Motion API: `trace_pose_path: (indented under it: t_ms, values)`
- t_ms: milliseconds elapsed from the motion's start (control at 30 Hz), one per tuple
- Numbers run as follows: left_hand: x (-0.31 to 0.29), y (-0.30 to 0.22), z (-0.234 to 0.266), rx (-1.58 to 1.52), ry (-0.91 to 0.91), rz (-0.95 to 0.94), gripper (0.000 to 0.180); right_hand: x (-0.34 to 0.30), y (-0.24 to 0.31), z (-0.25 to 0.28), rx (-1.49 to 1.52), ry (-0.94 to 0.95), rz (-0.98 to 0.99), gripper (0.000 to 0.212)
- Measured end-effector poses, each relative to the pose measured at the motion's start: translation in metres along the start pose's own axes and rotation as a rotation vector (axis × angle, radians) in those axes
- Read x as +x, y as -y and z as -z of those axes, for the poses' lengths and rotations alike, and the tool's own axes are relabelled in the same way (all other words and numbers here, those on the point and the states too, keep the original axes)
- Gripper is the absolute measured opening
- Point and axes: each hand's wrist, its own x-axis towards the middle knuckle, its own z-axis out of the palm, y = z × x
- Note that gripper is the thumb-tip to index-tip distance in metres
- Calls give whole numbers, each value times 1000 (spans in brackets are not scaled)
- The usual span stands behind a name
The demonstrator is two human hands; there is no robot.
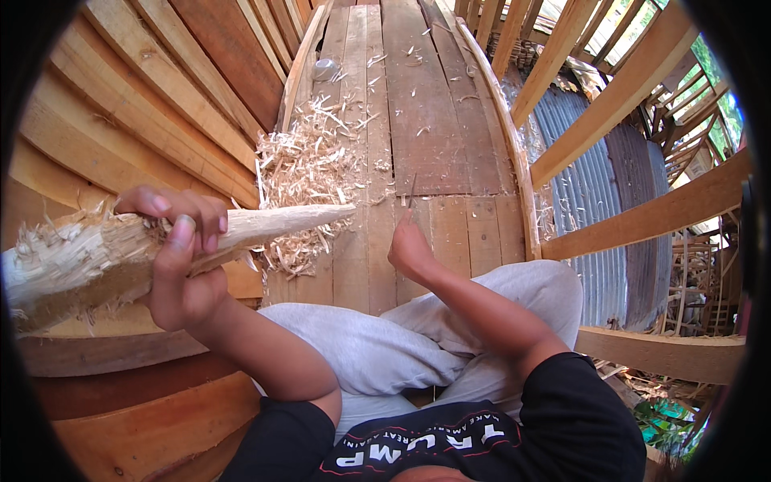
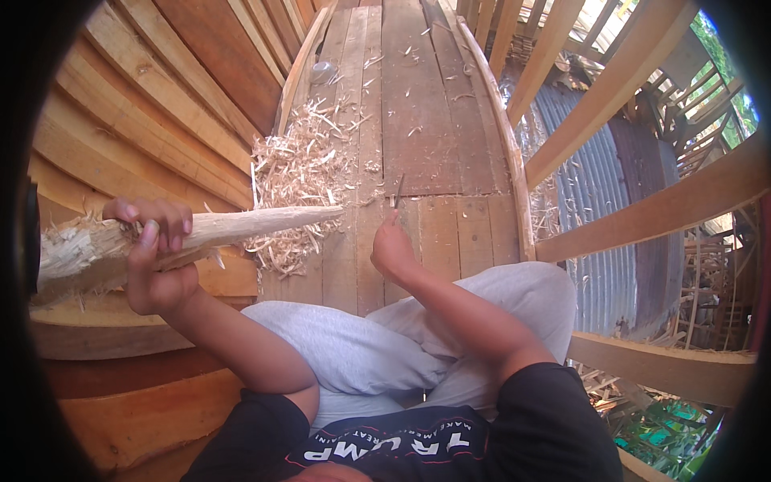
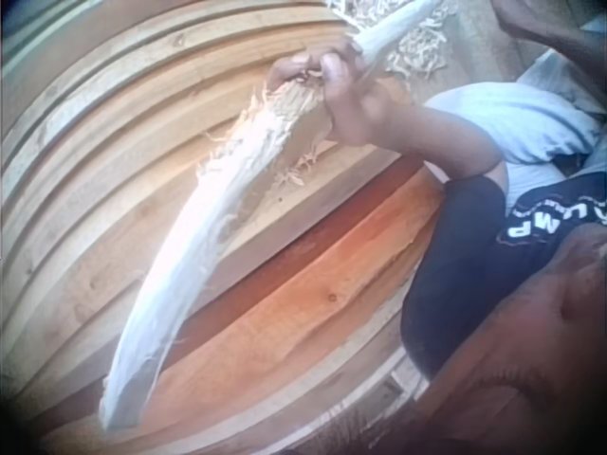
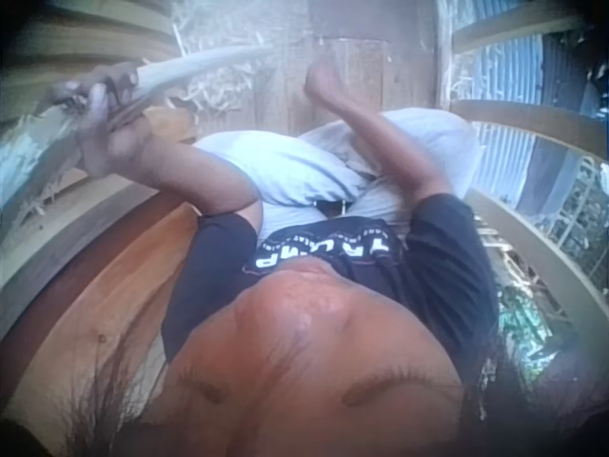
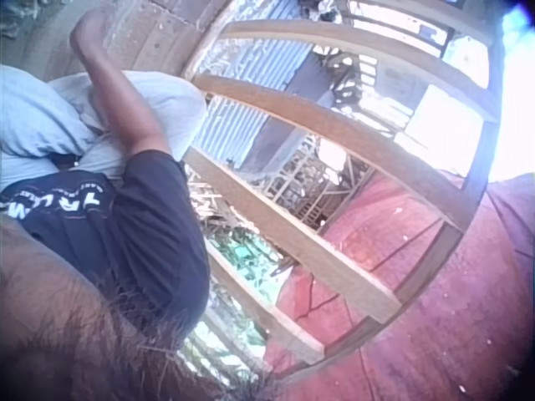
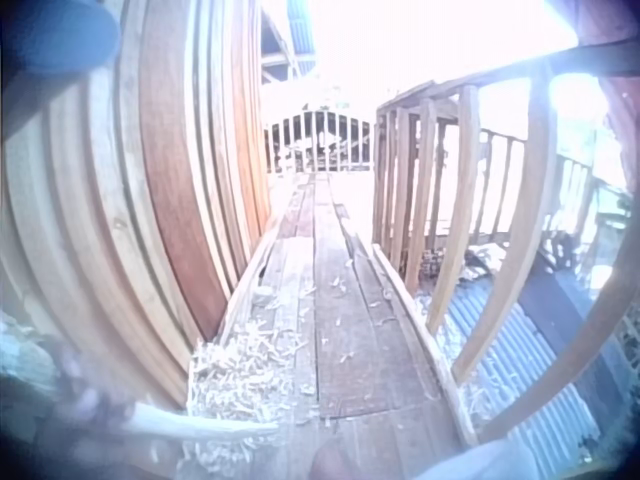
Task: The person sits inside a wooden boat and uses a knife to carve a long wooden stick, peeling away shavings. The person rotates the stick and continues carving along its length.
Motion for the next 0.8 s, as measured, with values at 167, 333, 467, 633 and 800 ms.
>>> trace_pose_path:
  t_ms: [167,333,467,633,800]
  values:
    - [-1,0,0,-1,-8,5,27,-14,13,4,140,337,149,76]
    - [0,0,0,-12,7,4,27,-17,18,-6,150,197,82,73]
    - [-1,-3,2,9,33,37,26,-21,23,13,232,469,28,72]
    - [-2,-2,-1,10,26,46,25,-18,26,4,247,363,256,75]
    - [-1,-1,1,-13,23,14,26,2,-1,-19,71,206,63,74]
